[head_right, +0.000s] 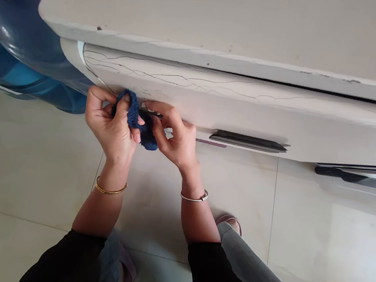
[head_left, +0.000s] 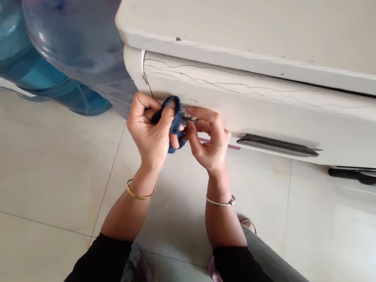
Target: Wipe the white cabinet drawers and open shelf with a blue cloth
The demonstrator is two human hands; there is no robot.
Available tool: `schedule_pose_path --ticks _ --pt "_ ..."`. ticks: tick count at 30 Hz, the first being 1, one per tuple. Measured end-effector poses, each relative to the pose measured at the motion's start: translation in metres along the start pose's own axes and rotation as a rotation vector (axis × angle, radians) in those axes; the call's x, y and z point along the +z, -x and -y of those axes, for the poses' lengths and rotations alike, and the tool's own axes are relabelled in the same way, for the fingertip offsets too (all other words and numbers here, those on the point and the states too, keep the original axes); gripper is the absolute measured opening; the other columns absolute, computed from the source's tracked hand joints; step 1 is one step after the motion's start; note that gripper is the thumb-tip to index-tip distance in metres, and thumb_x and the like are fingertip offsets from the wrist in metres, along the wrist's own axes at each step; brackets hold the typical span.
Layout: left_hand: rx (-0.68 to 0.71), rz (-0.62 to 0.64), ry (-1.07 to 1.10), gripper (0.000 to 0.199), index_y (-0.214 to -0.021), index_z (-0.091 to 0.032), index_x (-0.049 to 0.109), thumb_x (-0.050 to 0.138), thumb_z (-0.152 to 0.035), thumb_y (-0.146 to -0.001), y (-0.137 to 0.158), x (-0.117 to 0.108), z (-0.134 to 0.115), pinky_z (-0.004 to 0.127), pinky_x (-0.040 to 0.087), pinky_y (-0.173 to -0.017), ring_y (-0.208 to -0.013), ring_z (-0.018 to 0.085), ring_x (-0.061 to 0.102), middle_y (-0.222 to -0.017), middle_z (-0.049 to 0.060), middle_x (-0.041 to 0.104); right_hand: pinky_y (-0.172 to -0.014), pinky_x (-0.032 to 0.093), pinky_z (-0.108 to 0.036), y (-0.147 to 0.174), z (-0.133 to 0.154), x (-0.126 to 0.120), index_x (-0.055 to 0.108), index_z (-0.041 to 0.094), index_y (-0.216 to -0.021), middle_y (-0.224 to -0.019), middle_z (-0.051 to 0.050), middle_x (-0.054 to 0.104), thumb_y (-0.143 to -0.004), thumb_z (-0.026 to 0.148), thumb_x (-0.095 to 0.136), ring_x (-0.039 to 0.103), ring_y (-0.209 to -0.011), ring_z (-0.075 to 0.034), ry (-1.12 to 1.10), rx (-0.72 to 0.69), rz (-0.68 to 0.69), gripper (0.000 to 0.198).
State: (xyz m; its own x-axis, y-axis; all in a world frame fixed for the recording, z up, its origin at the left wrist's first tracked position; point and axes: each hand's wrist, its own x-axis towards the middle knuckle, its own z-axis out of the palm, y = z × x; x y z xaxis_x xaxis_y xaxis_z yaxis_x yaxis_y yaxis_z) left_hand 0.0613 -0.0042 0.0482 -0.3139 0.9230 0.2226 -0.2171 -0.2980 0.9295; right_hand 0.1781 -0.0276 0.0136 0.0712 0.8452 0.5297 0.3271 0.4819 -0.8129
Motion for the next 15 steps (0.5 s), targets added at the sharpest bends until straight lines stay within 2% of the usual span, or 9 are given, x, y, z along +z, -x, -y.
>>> schedule_pose_path --ticks 3,5,8,15 --pt "-0.062 -0.042 -0.031 0.043 -0.079 -0.023 0.041 0.08 -0.04 -0.087 -0.0008 -0.006 0.0038 0.015 0.022 -0.028 -0.035 0.006 0.053 -0.05 -0.014 0.049 -0.07 0.063 -0.022 0.0005 -0.0001 0.0007 0.062 0.026 -0.121 -0.097 0.002 0.075 -0.1 0.022 0.056 0.07 -0.065 -0.007 0.0 -0.016 -0.003 0.023" --pt "-0.066 0.008 -0.006 0.04 -0.081 -0.024 0.043 0.078 -0.04 -0.089 -0.0001 -0.0053 0.0035 0.017 0.021 -0.027 -0.033 0.006 0.05 -0.05 -0.013 0.053 -0.071 0.063 -0.022 0.0008 -0.0003 0.0015 0.062 0.026 -0.122 -0.098 0.001 0.075 -0.1 0.022 0.056 0.07 -0.065 -0.007 -0.007 -0.016 -0.002 0.023" --pt "-0.015 0.068 0.044 0.036 -0.082 -0.025 0.043 0.076 -0.037 -0.091 0.0024 0.001 0.0014 0.019 0.02 -0.027 -0.028 0.005 0.043 -0.049 -0.012 0.055 -0.073 0.063 -0.023 0.0006 -0.0001 0.0016 0.061 0.025 -0.123 -0.089 0.003 0.074 -0.1 0.023 0.055 0.069 -0.065 -0.008 -0.011 -0.004 -0.008 0.024" --pt "-0.128 -0.004 -0.024 0.047 -0.079 -0.023 0.04 0.079 -0.048 -0.085 0.0055 -0.0024 0.0102 0.017 0.024 -0.031 -0.035 0.006 0.052 -0.052 -0.013 0.049 -0.07 0.061 -0.021 -0.001 0.0035 -0.0031 0.062 0.023 -0.123 -0.088 0.003 0.075 -0.101 0.026 0.055 0.07 -0.065 -0.008 0.037 0.015 0.034 0.023"
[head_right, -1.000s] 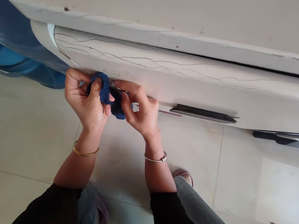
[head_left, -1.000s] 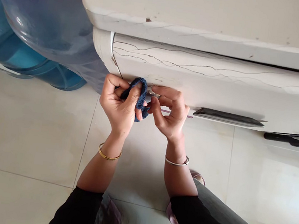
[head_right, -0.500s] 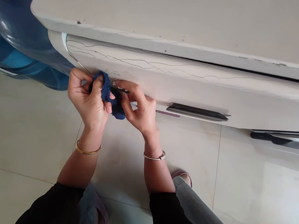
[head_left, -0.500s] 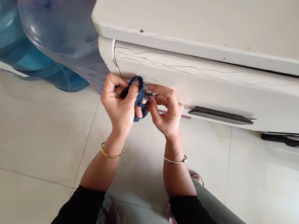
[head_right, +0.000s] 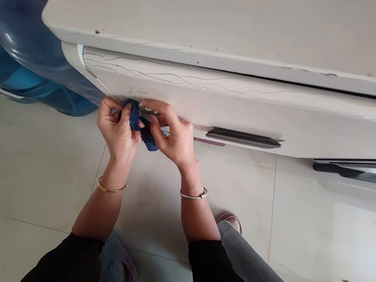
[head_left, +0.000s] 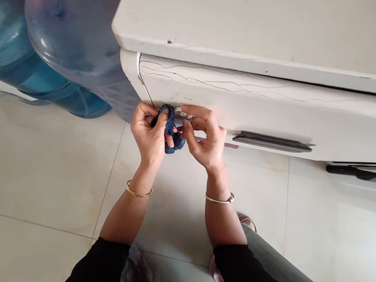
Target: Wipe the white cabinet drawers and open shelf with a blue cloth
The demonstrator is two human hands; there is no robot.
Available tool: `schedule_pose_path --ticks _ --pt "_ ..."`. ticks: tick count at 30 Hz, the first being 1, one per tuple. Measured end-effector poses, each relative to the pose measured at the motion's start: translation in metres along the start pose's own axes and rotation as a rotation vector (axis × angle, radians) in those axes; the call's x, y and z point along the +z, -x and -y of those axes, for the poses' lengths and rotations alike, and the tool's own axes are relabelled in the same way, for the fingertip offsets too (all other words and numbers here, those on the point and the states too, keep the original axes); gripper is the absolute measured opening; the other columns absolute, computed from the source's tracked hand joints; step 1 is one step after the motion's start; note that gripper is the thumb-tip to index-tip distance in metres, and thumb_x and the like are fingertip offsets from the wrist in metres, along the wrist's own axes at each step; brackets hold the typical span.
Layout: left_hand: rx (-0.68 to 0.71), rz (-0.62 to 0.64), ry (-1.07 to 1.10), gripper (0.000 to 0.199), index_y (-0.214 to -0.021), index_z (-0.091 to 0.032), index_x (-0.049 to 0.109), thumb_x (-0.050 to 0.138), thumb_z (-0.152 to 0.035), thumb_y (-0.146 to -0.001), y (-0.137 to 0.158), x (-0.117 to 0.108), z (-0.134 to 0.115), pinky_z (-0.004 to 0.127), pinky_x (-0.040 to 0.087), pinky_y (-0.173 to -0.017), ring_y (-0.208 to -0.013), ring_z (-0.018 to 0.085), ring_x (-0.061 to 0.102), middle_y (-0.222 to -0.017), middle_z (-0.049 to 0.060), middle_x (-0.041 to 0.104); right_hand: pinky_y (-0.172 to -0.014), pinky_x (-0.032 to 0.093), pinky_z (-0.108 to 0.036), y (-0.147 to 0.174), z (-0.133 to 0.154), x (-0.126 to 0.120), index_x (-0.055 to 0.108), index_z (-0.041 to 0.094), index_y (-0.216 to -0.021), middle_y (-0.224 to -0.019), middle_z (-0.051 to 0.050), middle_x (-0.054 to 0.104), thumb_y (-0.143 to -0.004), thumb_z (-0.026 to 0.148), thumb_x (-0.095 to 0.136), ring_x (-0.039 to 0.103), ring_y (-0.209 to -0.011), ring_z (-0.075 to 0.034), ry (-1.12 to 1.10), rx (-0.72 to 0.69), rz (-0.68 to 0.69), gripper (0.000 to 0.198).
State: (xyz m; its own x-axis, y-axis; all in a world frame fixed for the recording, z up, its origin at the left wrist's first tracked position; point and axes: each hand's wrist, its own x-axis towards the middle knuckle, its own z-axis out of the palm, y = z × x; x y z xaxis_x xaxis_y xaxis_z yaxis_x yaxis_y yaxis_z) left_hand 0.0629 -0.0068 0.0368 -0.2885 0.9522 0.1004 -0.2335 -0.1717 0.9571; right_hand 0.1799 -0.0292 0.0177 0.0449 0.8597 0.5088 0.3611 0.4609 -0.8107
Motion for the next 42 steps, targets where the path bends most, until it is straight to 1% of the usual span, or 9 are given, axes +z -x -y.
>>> schedule_pose_path --ticks 5,10,14,17,23,28,33,38,42 --pt "0.046 -0.009 0.007 0.044 -0.082 -0.023 0.042 0.077 -0.049 -0.088 -0.002 0.0 0.0 0.015 0.027 -0.035 -0.041 0.005 0.053 -0.056 -0.013 0.046 -0.074 0.061 -0.023 0.001 0.0 0.0 0.062 0.024 -0.124 -0.087 0.002 0.074 -0.101 0.025 0.054 0.069 -0.067 -0.009 -0.003 -0.004 -0.014 0.025" --pt "0.038 -0.058 0.001 0.047 -0.08 -0.023 0.04 0.079 -0.049 -0.086 -0.004 -0.009 0.006 0.016 0.024 -0.031 -0.037 0.005 0.053 -0.054 -0.013 0.049 -0.07 0.061 -0.022 0.001 0.0 0.0 0.061 0.026 -0.124 -0.091 0.002 0.075 -0.101 0.025 0.054 0.071 -0.068 -0.009 0.0 0.001 0.016 0.024" --pt "0.128 0.026 0.025 0.043 -0.082 -0.024 0.043 0.08 -0.046 -0.087 -0.003 0.004 -0.008 0.017 0.025 -0.031 -0.037 0.008 0.054 -0.051 -0.012 0.049 -0.075 0.062 -0.024 0.002 0.0 0.001 0.06 0.025 -0.126 -0.1 0.001 0.076 -0.1 0.023 0.055 0.07 -0.07 -0.008 -0.014 -0.005 -0.002 0.027" --pt "0.191 0.017 0.035 0.044 -0.079 -0.025 0.04 0.078 -0.046 -0.088 -0.003 0.013 -0.013 0.018 0.025 -0.032 -0.035 0.008 0.053 -0.049 -0.013 0.045 -0.079 0.063 -0.024 0.001 0.0 0.0 0.06 0.025 -0.126 -0.095 0.002 0.076 -0.099 0.021 0.056 0.07 -0.07 -0.008 -0.031 -0.006 -0.006 0.028" --pt "0.134 -0.042 -0.054 0.047 -0.079 -0.024 0.038 0.076 -0.05 -0.087 -0.001 0.002 0.001 0.017 0.028 -0.033 -0.037 0.007 0.054 -0.054 -0.013 0.049 -0.078 0.063 -0.024 0.002 0.002 -0.001 0.06 0.025 -0.127 -0.089 0.002 0.075 -0.1 0.026 0.056 0.072 -0.072 -0.01 -0.008 0.016 0.026 0.028" --pt "0.269 -0.024 -0.033 0.041 -0.081 -0.025 0.038 0.071 -0.047 -0.092 0.0 0.017 -0.005 0.018 0.032 -0.035 -0.038 0.007 0.054 -0.054 -0.013 0.046 -0.081 0.063 -0.026 0.002 0.001 0.001 0.061 0.024 -0.127 -0.091 0.002 0.075 -0.1 0.024 0.053 0.07 -0.07 -0.009 -0.015 -0.001 -0.005 0.028" --pt "0.258 -0.126 -0.071 0.039 -0.084 -0.024 0.036 0.065 -0.047 -0.097 -0.001 0.014 0.01 0.016 0.029 -0.036 -0.039 0.004 0.053 -0.06 -0.014 0.042 -0.08 0.063 -0.024 0.001 0.002 -0.002 0.06 0.026 -0.127 -0.098 0.002 0.076 -0.099 0.022 0.055 0.071 -0.074 -0.009 0.011 -0.006 0.036 0.028" --pt "0.407 -0.051 -0.129 0.037 -0.082 -0.024 0.04 0.063 -0.046 -0.099 0.001 0.017 0.007 0.019 0.034 -0.038 -0.042 0.005 0.055 -0.062 -0.011 0.046 -0.08 0.064 -0.025 0.004 0.0 0.0 0.058 0.026 -0.13 -0.106 0.0 0.076 -0.1 0.022 0.052 0.07 -0.074 -0.009 0.0 0.0 0.019 0.031" --pt "0.467 -0.082 -0.202 0.03 -0.081 -0.024 0.044 0.057 -0.038 -0.104 0.001 0.021 0.006 0.022 0.036 -0.041 -0.041 0.005 0.052 -0.059 -0.01 0.046 -0.081 0.064 -0.026 0.003 -0.001 0.0 0.059 0.026 -0.129 -0.101 0.001 0.076 -0.1 0.022 0.052 0.069 -0.072 -0.009 0.011 -0.02 0.016 0.03"
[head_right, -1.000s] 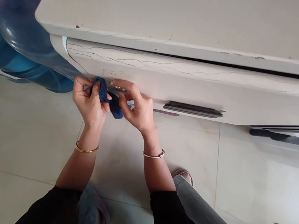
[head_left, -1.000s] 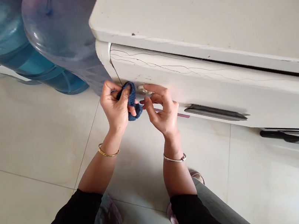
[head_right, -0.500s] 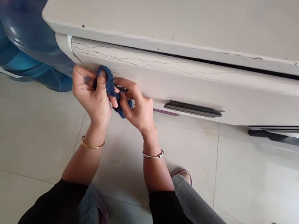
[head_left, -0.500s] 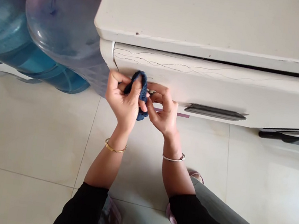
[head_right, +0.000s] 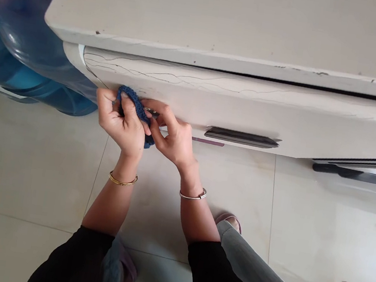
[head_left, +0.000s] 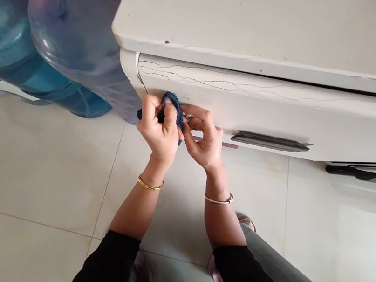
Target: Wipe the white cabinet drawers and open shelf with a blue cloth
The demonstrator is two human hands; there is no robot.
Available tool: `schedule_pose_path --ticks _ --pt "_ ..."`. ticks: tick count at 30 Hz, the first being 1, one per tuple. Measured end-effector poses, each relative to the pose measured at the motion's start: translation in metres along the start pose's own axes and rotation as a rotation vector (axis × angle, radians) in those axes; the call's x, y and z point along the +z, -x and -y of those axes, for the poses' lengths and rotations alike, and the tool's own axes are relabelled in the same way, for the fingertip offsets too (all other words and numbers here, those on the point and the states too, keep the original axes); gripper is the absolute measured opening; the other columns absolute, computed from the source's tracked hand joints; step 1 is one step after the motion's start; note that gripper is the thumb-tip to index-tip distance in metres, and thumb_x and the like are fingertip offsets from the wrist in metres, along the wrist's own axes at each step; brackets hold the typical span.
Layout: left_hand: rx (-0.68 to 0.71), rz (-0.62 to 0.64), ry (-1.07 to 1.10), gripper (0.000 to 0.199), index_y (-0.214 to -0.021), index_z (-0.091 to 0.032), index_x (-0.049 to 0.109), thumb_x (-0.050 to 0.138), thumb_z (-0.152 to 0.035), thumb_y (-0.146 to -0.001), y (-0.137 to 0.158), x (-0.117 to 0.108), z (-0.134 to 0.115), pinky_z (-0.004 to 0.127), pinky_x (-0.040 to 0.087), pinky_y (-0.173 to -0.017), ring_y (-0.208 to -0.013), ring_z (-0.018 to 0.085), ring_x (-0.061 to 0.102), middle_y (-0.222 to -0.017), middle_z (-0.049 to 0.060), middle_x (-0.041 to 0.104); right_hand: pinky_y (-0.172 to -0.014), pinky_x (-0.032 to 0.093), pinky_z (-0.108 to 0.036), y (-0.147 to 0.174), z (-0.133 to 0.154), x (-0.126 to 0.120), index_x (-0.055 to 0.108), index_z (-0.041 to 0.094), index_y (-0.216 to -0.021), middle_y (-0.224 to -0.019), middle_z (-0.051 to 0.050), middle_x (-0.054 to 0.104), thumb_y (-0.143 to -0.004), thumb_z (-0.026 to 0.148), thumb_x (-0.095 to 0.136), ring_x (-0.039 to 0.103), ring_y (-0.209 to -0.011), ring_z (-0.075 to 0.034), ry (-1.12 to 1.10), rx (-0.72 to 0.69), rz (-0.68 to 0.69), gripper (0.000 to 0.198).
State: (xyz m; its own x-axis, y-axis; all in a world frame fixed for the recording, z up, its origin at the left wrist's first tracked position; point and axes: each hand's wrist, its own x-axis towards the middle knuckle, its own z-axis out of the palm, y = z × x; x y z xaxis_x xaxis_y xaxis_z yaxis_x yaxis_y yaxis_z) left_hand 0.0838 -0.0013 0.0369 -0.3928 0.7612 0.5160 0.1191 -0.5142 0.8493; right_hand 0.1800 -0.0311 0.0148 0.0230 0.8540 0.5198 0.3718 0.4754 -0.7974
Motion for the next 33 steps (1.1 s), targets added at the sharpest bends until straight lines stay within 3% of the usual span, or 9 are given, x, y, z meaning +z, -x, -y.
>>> schedule_pose_path --ticks 5,12,18,24,29,33 --pt "0.002 -0.003 -0.093 0.034 -0.08 -0.024 0.043 0.054 -0.043 -0.105 -0.001 -0.005 0.001 0.023 0.034 -0.041 -0.041 0.005 0.05 -0.059 -0.01 0.046 -0.081 0.063 -0.024 0.0 0.0 -0.002 0.059 0.026 -0.131 -0.102 0.001 0.075 -0.1 0.022 0.052 0.068 -0.072 -0.008 0.002 0.021 0.029 0.032" --pt "0.115 -0.01 -0.31 0.042 -0.079 -0.024 0.043 0.044 -0.057 -0.105 -0.003 -0.004 -0.003 0.026 0.04 -0.051 -0.047 0.009 0.053 -0.058 -0.008 0.047 -0.08 0.063 -0.025 -0.001 0.003 -0.004 0.059 0.025 -0.132 -0.093 0.002 0.075 -0.101 0.025 0.05 0.068 -0.072 -0.009 -0.022 0.047 0.045 0.032" --pt "0.044 0.003 -0.235 0.042 -0.083 -0.024 0.045 0.049 -0.061 -0.102 -0.002 -0.004 -0.002 0.026 0.038 -0.049 -0.046 0.008 0.055 -0.062 -0.007 0.049 -0.081 0.063 -0.025 0.001 0.002 -0.006 0.056 0.028 -0.137 -0.102 0.002 0.075 -0.101 0.025 0.05 0.07 -0.075 -0.009 -0.013 0.03 0.064 0.037" --pt "0.039 0.013 -0.26 0.044 -0.081 -0.023 0.044 0.044 -0.061 -0.104 0.001 -0.006 0.002 0.024 0.039 -0.049 -0.045 0.006 0.053 -0.058 -0.009 0.05 -0.082 0.063 -0.026 0.001 0.003 -0.007 0.058 0.026 -0.134 -0.086 0.004 0.073 -0.1 0.024 0.05 0.07 -0.072 -0.01 -0.004 0.061 0.072 0.034" --pt "-0.012 0.04 -0.234 0.041 -0.084 -0.023 0.045 0.044 -0.058 -0.105 0.004 -0.009 0.006 0.025 0.037 -0.049 -0.044 0.006 0.053 -0.059 -0.009 0.051 -0.081 0.064 -0.027 0.002 0.004 -0.007 0.057 0.027 -0.136 -0.098 0.002 0.076 -0.101 0.026 0.051 0.07 -0.074 -0.01 0.006 0.056 0.069 0.036" --pt "-0.03 0.038 -0.252 0.044 -0.083 -0.023 0.043 0.043 -0.062 -0.104 0.005 -0.012 0.011 0.024 0.037 -0.047 -0.04 0.006 0.049 -0.056 -0.01 0.049 -0.081 0.064 -0.028 0.002 0.004 -0.008 0.057 0.028 -0.136 -0.092 0.003 0.075 -0.101 0.026 0.052 0.07 -0.072 -0.011 0.007 0.054 0.076 0.036"
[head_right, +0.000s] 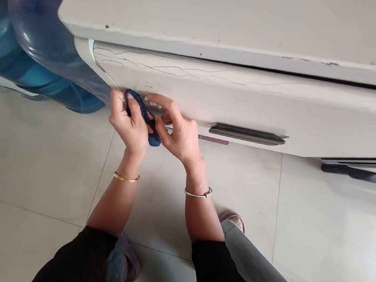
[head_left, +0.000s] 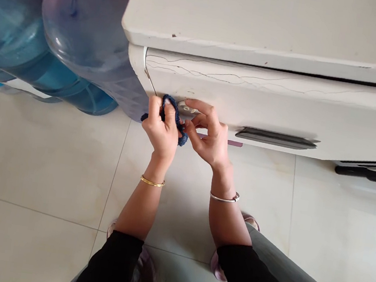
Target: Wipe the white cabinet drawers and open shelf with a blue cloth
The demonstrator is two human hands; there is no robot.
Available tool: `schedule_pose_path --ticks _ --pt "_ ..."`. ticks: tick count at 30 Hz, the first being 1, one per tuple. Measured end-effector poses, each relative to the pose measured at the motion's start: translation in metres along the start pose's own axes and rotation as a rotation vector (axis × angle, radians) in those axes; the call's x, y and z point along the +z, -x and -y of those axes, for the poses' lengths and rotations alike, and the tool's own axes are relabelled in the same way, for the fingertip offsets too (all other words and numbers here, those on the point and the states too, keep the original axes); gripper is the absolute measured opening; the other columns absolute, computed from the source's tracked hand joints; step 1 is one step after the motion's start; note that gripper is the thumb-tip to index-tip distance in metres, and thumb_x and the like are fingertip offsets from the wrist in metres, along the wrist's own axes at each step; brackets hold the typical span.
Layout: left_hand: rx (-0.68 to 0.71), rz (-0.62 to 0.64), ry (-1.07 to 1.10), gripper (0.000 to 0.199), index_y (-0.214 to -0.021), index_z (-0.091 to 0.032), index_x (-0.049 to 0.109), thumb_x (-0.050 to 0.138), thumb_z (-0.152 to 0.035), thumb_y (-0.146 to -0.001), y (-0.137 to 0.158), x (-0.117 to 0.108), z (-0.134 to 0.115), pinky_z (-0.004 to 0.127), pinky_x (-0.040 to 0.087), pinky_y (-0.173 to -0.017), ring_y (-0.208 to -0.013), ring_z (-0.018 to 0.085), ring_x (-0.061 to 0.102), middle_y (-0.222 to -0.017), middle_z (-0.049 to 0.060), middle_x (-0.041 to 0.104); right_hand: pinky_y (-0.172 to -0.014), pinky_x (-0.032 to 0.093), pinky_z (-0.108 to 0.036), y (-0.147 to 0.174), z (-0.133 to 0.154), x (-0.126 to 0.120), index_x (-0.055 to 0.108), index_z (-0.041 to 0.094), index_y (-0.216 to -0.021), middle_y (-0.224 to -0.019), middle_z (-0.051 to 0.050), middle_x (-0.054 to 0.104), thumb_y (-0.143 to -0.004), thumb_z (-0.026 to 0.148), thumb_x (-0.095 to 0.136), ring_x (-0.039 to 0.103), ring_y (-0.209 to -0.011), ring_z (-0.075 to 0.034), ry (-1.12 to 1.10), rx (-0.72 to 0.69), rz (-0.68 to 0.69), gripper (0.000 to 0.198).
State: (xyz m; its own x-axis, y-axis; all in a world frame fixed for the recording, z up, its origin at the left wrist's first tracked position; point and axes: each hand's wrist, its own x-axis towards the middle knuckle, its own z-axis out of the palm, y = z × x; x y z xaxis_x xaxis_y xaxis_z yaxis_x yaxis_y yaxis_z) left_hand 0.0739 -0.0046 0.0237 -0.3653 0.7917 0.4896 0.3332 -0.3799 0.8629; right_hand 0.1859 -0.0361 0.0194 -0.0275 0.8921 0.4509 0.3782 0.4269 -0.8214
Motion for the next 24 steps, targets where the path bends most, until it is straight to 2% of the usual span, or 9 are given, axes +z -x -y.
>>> schedule_pose_path --ticks 2,6,12,15,17,21,24 --pt "0.006 -0.014 0.005 0.047 -0.081 -0.023 0.042 0.043 -0.065 -0.102 -0.001 0.001 -0.001 0.024 0.036 -0.045 -0.038 0.005 0.046 -0.054 -0.011 0.046 -0.081 0.064 -0.028 0.0 0.0 0.0 0.058 0.028 -0.136 -0.092 0.003 0.075 -0.101 0.025 0.052 0.07 -0.072 -0.01 0.002 -0.003 0.009 0.036" --pt "0.026 -0.022 0.036 0.045 -0.082 -0.024 0.044 0.047 -0.065 -0.101 -0.002 0.004 -0.004 0.025 0.037 -0.048 -0.046 0.007 0.051 -0.059 -0.008 0.046 -0.082 0.065 -0.029 0.001 -0.001 0.0 0.055 0.029 -0.14 -0.093 0.003 0.075 -0.101 0.025 0.05 0.07 -0.075 -0.011 0.018 -0.015 0.003 0.04" --pt "-0.072 0.022 0.063 0.041 -0.08 -0.024 0.041 0.048 -0.056 -0.105 -0.001 0.0 -0.003 0.024 0.031 -0.039 -0.036 0.005 0.043 -0.054 -0.011 0.045 -0.081 0.064 -0.027 0.001 0.0 -0.002 0.057 0.029 -0.138 -0.099 0.002 0.076 -0.101 0.028 0.052 0.071 -0.075 -0.011 0.023 0.02 0.035 0.038" --pt "0.007 0.002 0.151 0.038 -0.082 -0.025 0.042 0.048 -0.055 -0.105 -0.002 0.003 -0.006 0.024 0.036 -0.042 -0.04 0.007 0.05 -0.057 -0.01 0.047 -0.083 0.064 -0.027 0.001 0.001 -0.002 0.055 0.029 -0.14 -0.104 0.002 0.077 -0.1 0.025 0.05 0.071 -0.078 -0.011 0.02 0.01 0.028 0.04" --pt "0.012 0.002 0.156 0.039 -0.082 -0.025 0.043 0.048 -0.056 -0.104 -0.001 0.004 -0.005 0.024 0.039 -0.045 -0.043 0.006 0.052 -0.059 -0.01 0.047 -0.083 0.063 -0.027 0.002 0.001 -0.003 0.054 0.029 -0.141 -0.105 0.002 0.076 -0.1 0.022 0.05 0.071 -0.078 -0.01 0.009 0.004 0.015 0.042" --pt "-0.09 0.039 0.104 0.041 -0.081 -0.024 0.042 0.046 -0.057 -0.105 0.004 0.002 0.004 0.024 0.031 -0.039 -0.034 0.004 0.041 -0.054 -0.012 0.045 -0.082 0.063 -0.027 0.001 0.0 -0.003 0.056 0.03 -0.139 -0.099 0.003 0.076 -0.099 0.023 0.053 0.072 -0.076 -0.011 0.017 0.004 0.039 0.041" --pt "-0.076 0.007 0.123 0.038 -0.084 -0.025 0.042 0.044 -0.057 -0.106 0.004 0.001 0.005 0.024 0.029 -0.039 -0.036 0.005 0.044 -0.055 -0.011 0.047 -0.084 0.065 -0.03 0.002 -0.001 -0.002 0.054 0.03 -0.141 -0.105 0.002 0.077 -0.099 0.024 0.053 0.072 -0.078 -0.012 0.016 0.0 0.034 0.043"
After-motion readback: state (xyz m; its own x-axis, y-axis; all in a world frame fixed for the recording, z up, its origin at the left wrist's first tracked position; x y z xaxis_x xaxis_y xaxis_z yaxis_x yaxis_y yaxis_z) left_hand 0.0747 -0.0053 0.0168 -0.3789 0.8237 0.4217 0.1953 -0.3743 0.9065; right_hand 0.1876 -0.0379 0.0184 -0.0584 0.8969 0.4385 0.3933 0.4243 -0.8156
